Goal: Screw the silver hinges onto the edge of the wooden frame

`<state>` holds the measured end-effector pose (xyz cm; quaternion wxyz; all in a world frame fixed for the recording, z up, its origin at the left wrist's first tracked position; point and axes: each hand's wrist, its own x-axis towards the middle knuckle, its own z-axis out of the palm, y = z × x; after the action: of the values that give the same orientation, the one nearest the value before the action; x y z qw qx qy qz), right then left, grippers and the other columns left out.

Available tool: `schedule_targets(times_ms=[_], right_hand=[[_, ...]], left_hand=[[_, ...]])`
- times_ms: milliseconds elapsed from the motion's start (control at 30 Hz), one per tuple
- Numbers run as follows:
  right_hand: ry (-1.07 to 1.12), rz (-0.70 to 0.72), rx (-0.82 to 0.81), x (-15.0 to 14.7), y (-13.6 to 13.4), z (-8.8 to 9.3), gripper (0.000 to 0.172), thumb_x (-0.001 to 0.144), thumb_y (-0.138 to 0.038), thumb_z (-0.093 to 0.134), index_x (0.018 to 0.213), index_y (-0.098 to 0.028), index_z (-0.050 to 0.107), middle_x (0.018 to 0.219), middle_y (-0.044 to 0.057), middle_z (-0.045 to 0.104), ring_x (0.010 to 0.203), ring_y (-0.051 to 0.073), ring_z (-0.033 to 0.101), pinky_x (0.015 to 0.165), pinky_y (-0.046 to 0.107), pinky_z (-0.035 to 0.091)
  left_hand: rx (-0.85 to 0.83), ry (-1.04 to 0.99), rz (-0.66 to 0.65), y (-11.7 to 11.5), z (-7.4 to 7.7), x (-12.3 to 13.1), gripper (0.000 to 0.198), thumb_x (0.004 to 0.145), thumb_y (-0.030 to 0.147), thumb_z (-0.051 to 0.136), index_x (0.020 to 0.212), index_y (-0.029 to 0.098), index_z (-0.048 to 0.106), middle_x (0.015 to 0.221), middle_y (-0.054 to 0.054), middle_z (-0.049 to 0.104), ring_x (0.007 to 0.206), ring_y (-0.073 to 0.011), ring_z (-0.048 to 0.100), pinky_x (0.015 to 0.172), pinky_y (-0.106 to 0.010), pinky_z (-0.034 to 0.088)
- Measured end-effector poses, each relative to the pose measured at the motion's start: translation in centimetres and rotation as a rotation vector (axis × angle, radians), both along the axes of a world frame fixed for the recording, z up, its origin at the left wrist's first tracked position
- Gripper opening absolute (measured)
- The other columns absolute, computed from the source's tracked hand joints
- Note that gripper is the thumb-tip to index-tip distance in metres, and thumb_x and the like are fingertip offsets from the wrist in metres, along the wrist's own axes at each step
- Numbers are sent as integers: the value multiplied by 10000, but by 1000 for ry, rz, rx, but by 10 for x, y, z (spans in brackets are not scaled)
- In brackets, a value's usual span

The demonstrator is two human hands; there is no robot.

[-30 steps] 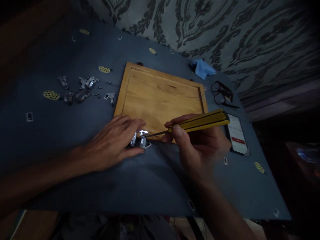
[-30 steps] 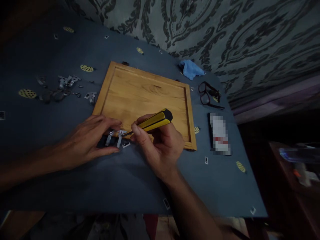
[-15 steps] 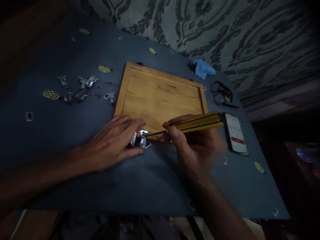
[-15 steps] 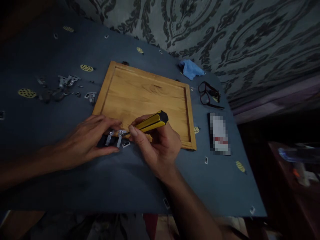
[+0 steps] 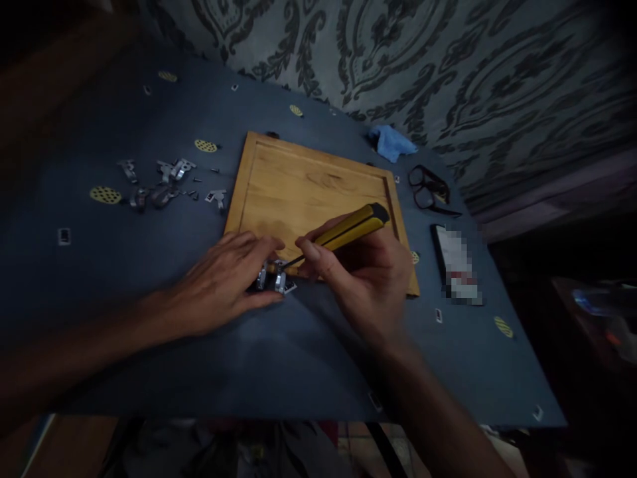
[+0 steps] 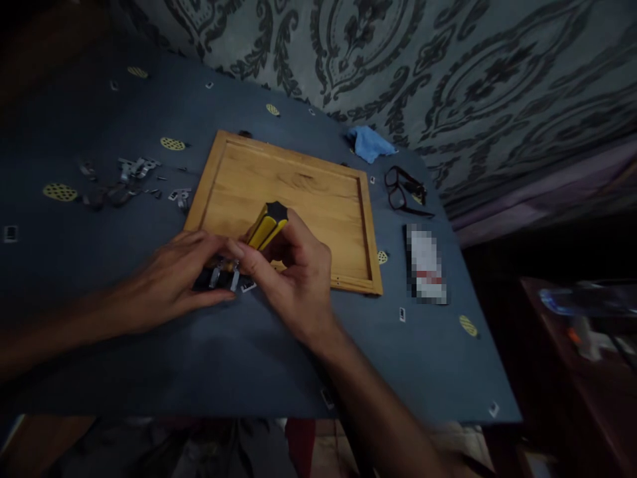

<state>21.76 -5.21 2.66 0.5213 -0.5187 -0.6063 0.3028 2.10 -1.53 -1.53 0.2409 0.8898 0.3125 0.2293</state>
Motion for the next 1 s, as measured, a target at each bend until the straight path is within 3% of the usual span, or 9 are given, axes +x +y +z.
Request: schedule_targets(times_ms=[133, 233, 333, 667, 867, 1000], right_hand=[[16, 92, -63, 2, 5, 8, 333, 804, -460, 863, 901, -212, 664, 765, -43, 655, 594, 101, 642, 536, 227, 556], [40, 206, -69, 5, 8, 13, 320, 871, -469, 803, 1021, -211, 687, 770, -42, 662, 632, 102, 686, 584, 220, 585], [74, 276, -86, 6, 11, 14, 303, 905, -472, 763, 1011, -197, 694, 750, -38, 672, 636, 103, 698, 599, 222, 605], [213, 170, -150, -6, 19, 8, 452, 745, -526, 886, 769, -223, 552, 726, -62, 658, 484, 71, 619, 429, 185, 518], [234, 256, -138, -4, 20, 10, 383, 847, -496, 814, 1095, -231, 695, 807, -41, 696, 547, 77, 657, 526, 211, 577], [221, 230, -146, -4, 18, 10, 371, 839, -501, 815, 1057, -208, 745, 836, -9, 742, 532, 82, 647, 516, 227, 583]], left_hand=[[-7, -2, -28, 0, 1, 0, 443, 920, 322, 763, 1258, 209, 501, 1151, -67, 695, 1111, -279, 658, 970, -425, 515], [4, -9, -34, 1, 0, -1, 436, 926, 319, 755, 1260, 199, 501, 1139, -76, 692, 1100, -284, 658, 968, -439, 515], [-1, -17, -29, 1, -1, -1, 454, 916, 331, 765, 1262, 197, 504, 1137, -83, 691, 1099, -292, 662, 963, -454, 523], [11, -24, -35, 2, -4, -1, 449, 903, 340, 784, 1228, 207, 505, 1156, -84, 693, 1119, -291, 663, 980, -449, 528], [-20, 3, -38, 2, 1, -2, 445, 901, 344, 784, 1220, 211, 505, 1151, -88, 687, 1102, -295, 662, 964, -443, 524], [-11, 0, -37, 2, -1, -2, 451, 902, 330, 780, 1235, 197, 506, 1148, -93, 689, 1098, -299, 659, 957, -444, 518]])
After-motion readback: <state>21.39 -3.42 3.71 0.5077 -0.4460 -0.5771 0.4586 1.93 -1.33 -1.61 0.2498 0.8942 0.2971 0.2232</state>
